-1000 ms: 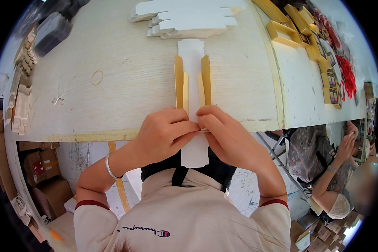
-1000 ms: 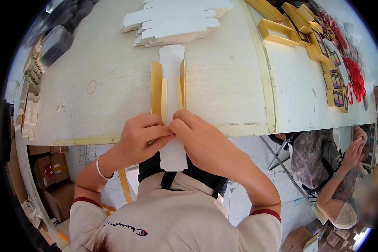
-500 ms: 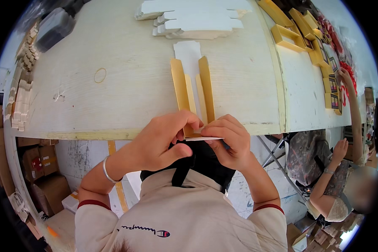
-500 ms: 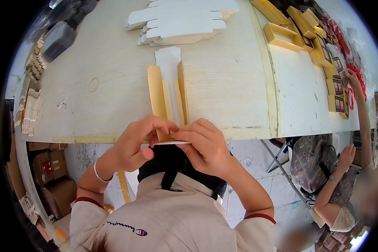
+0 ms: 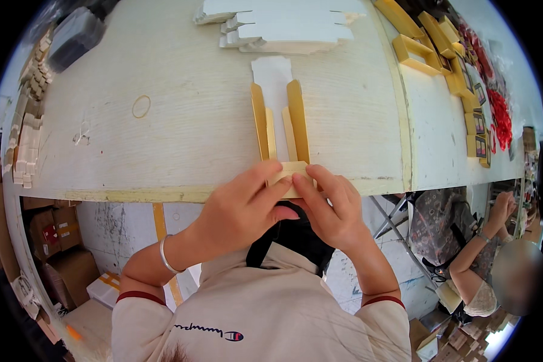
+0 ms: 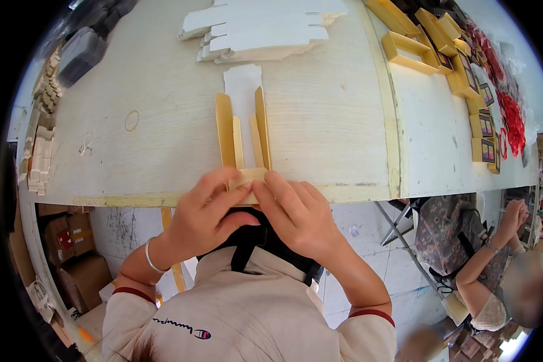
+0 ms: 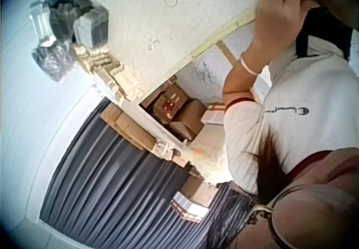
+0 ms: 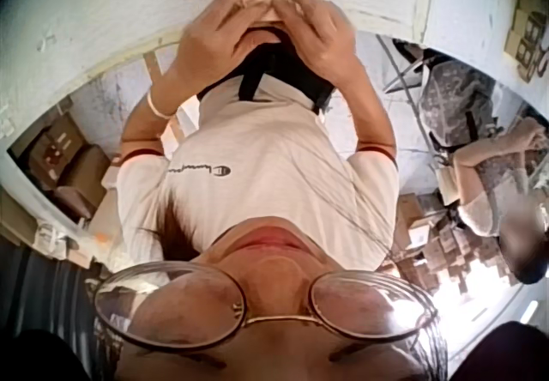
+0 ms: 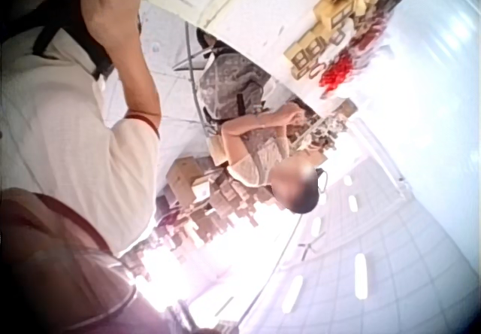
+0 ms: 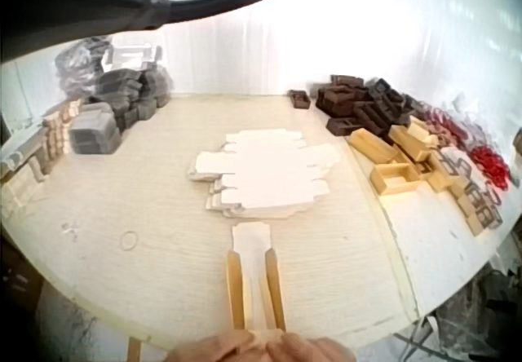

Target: The person folds flat cardboard pieces into small rectangular boxes by hand. They repeatedly pick up a piece, fold the sides, and place the finished box on the table.

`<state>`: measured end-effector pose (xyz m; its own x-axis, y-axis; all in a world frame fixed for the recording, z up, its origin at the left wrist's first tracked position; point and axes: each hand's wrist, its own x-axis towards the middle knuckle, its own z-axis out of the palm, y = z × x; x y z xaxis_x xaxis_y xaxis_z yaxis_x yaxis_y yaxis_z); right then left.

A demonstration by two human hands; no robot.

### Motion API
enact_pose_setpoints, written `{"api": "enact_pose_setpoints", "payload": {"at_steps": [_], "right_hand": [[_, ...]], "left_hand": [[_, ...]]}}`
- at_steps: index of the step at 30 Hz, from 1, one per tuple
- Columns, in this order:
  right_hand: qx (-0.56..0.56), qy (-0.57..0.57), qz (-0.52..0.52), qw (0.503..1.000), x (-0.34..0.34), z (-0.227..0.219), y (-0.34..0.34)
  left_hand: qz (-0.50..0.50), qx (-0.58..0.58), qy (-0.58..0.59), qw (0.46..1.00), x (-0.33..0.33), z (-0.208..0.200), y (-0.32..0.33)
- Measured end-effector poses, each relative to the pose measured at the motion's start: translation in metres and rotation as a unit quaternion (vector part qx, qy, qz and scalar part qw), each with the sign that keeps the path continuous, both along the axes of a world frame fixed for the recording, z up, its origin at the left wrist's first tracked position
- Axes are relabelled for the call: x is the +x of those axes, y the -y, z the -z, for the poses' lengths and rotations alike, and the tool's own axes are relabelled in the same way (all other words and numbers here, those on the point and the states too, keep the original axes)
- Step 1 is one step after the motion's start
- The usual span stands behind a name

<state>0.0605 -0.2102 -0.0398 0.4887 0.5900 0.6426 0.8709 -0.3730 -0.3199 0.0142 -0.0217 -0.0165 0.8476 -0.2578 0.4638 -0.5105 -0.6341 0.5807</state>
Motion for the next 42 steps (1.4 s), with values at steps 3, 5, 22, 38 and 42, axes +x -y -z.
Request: {"api": "enact_pose_setpoints", "payload": {"at_steps": [3,5,22,38,42], "right_hand": [[-0.063,0.064,0.013,0.996,-0.001,-0.006,-0.004],[-0.080,0.026,0.017,0.996,-0.002,-0.013,-0.007],[-0.163,-0.219,-0.071,0.959,0.011,-0.041,-0.006],[-0.116,-0.123,-0.089,0.982,0.014,-0.034,-0.002],[-0.147,-0.075,0.008,0.986,-0.008,-0.030,-0.017]], "left_hand": [[-0.008,0.073,0.058,0.996,0.000,0.005,-0.001],[-0.020,0.089,0.055,0.994,0.000,0.003,0.001],[-0.091,0.209,0.055,0.972,-0.002,-0.020,-0.002],[0.036,0.200,-0.102,0.974,0.015,-0.035,-0.024],[0.015,0.200,-0.115,0.973,0.019,-0.046,-0.020]]}}
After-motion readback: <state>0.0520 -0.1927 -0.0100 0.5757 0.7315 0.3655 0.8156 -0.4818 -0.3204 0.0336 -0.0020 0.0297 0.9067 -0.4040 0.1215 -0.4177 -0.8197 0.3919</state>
